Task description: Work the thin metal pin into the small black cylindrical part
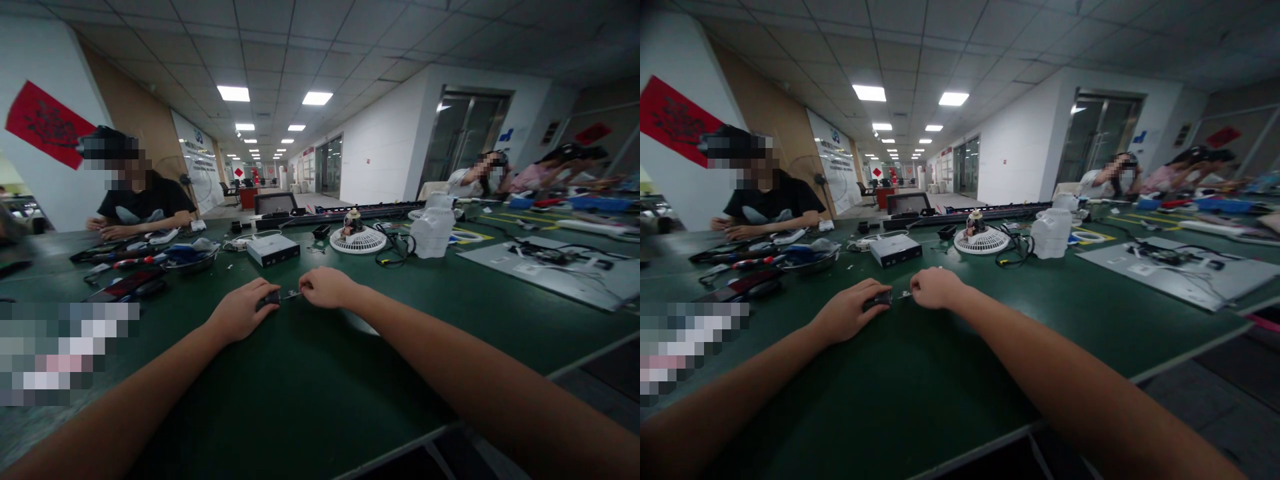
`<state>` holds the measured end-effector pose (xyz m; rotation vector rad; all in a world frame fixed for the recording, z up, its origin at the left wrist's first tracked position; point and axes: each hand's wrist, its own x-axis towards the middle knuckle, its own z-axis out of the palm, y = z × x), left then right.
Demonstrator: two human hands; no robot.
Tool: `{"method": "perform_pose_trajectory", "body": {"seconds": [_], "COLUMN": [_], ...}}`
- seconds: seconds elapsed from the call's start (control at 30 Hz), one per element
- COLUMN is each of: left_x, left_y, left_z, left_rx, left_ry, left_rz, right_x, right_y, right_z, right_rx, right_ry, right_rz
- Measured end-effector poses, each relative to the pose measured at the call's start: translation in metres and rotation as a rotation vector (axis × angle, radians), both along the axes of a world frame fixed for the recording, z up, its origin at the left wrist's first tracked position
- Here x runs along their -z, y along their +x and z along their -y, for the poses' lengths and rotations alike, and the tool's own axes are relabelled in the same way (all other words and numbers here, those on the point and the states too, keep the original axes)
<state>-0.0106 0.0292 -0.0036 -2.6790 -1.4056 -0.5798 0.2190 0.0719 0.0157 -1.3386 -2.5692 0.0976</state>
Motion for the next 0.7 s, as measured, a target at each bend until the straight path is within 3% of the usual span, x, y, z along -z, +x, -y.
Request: {"method": "perform_pose_trajectory", "body": {"seconds": [0.1,0.23,0.33,0.4,0.57,0.7], "left_x": [0.0,0.003,0.003,0.002,0.0,0.0], "left_y": [0.0,0.0,0.0,0.0,0.001,0.001], "left_z": [-0.001,-0.004,-0.004,-0.004,-0.001,0.0], "left_rx": [-0.045,-0.12,-0.169,-0.183,-0.192,-0.21], "left_ry": [-0.009,-0.015,-0.024,-0.043,-0.038,-0.039], "left_rz": [-0.004,0.029,0.056,0.049,0.023,-0.008], "right_x": [0.003,0.011,0.017,0.021,0.025,0.027], "right_y": [-0.001,-0.007,-0.017,-0.023,-0.024,-0.019], "right_z": [-0.001,-0.01,-0.016,-0.017,-0.013,-0.01], "right_rx": [0.095,0.25,0.174,0.091,0.057,0.122], "right_ry": [-0.024,-0.006,-0.04,-0.07,-0.102,-0.085], "right_rz": [0.023,-0.165,-0.337,-0.315,-0.271,-0.276]}}
